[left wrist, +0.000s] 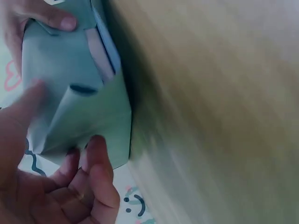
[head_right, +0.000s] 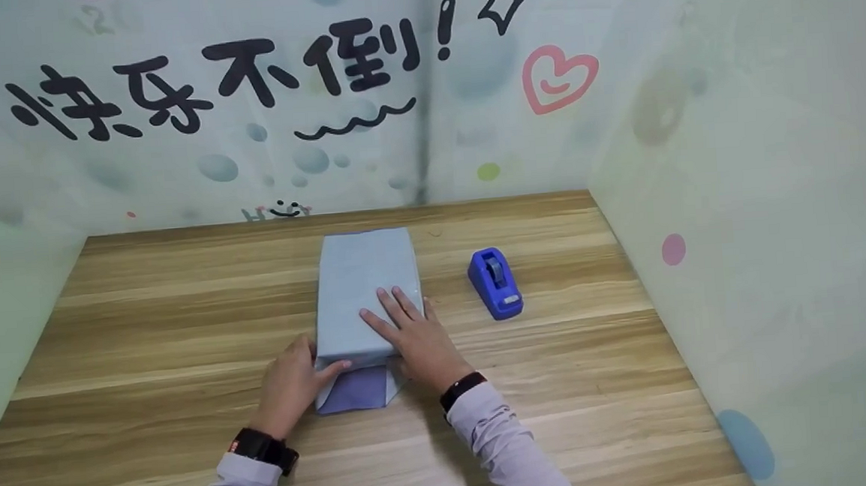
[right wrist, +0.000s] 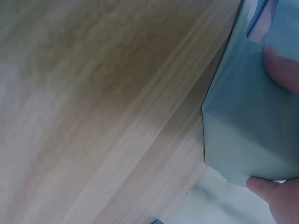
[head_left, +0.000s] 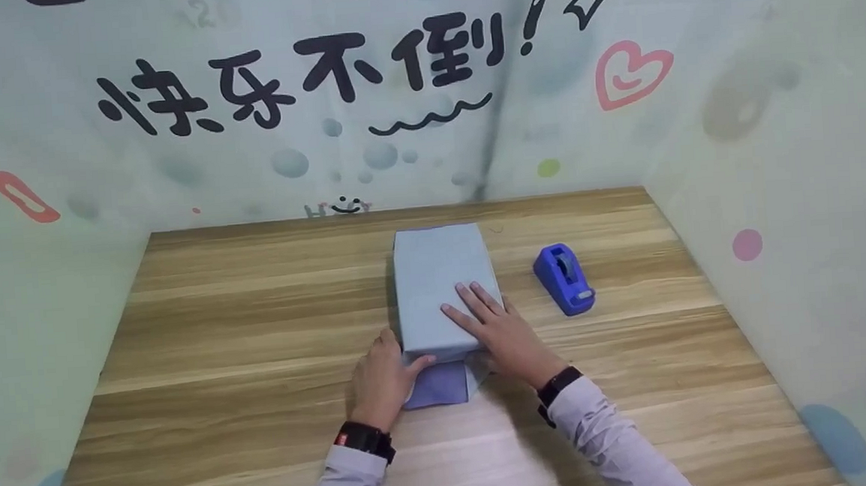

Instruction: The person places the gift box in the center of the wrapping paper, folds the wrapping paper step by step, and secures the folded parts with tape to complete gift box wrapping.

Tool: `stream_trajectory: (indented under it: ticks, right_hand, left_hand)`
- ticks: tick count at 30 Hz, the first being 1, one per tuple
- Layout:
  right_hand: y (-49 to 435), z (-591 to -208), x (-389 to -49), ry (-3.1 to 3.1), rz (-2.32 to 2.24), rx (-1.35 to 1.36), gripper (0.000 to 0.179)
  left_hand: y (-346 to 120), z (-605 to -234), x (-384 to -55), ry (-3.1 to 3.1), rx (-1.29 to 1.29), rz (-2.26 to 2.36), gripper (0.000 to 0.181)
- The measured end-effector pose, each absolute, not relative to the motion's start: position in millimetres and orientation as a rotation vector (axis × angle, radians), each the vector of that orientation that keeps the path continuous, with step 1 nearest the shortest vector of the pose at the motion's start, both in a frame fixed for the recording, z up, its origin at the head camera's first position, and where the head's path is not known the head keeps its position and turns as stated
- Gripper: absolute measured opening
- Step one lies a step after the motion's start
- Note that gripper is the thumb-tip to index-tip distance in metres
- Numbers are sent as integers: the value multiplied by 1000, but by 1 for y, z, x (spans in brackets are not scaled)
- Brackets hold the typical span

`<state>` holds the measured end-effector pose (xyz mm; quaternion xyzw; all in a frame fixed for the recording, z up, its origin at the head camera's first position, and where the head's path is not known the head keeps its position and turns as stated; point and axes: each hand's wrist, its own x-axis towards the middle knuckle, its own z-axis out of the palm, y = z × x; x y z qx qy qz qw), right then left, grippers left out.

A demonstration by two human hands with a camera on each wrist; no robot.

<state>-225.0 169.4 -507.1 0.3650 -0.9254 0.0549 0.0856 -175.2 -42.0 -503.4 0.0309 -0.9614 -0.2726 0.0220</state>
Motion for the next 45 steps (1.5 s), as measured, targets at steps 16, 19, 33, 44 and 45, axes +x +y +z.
stream_trajectory:
  ticks: [16, 19, 33, 44, 45]
  right_hand:
    - [169, -511, -224, -2729, 208, 1097, 87]
    - [169, -511, -224, -2732, 206, 1089, 88]
    - [169, -512, -229, -2624, 112, 1145, 83]
    - [163, -503, -238, -2579, 73, 1320, 89]
    - [163, -502, -239, -2578, 69, 1342, 89]
  left_hand:
    - [-52, -507, -163, -2870, -82, -1308, 37]
    - [-55, -511, -162, -2819, -296, -1489, 24]
    - [-54, -521, -161, -2876, -646, -1435, 24]
    - [-71, -518, -160, -2881, -676, -1443, 28]
    - [-70, -518, -162, -2890, -727, -1437, 24]
